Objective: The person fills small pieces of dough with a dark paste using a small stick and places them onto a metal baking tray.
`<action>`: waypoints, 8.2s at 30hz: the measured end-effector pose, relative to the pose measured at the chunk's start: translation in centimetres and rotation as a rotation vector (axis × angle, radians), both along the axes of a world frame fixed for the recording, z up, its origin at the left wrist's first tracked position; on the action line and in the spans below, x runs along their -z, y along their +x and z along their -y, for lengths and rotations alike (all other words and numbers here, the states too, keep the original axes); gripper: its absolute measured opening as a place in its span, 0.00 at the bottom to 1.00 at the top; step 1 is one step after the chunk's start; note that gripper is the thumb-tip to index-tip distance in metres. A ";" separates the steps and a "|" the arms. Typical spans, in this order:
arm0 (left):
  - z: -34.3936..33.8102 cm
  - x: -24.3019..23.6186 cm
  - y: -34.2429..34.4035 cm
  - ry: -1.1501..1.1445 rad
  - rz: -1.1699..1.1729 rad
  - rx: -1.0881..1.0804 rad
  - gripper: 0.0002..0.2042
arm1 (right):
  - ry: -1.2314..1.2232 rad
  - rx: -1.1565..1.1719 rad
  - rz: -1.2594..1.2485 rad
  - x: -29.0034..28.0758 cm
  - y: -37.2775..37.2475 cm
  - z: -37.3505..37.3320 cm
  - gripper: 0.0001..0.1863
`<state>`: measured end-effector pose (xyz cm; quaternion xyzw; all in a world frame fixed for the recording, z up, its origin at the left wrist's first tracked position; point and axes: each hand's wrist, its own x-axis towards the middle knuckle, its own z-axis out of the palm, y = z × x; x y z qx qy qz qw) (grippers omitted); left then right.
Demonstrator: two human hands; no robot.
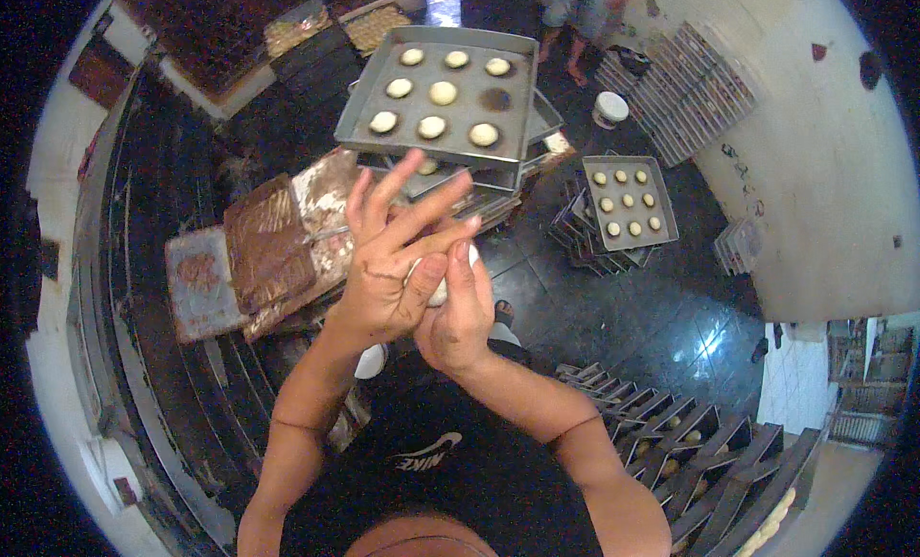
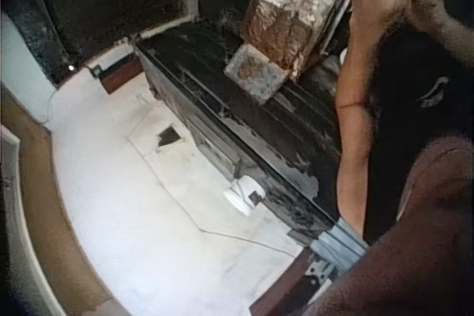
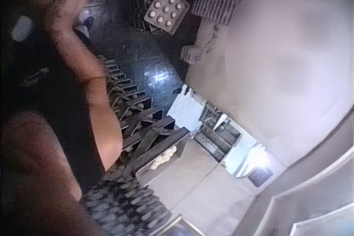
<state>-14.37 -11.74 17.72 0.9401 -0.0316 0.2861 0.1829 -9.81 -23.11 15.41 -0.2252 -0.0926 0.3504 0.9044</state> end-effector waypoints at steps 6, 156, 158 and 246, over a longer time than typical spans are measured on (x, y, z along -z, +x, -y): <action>4.8 1.8 9.6 -0.702 0.315 0.260 0.20 | -0.010 0.568 0.651 1.5 11.6 3.9 0.15; -22.7 22.1 -27.7 -0.928 0.319 -0.991 0.23 | -0.473 -1.146 0.560 25.4 -12.1 -32.0 0.15; -22.0 20.5 -24.9 -0.894 0.301 -0.872 0.23 | -0.478 -1.019 -0.020 21.9 -10.5 -30.5 0.10; 12.1 1.5 29.3 -0.946 -0.018 0.355 0.38 | 0.192 0.262 0.260 4.2 28.5 12.6 0.14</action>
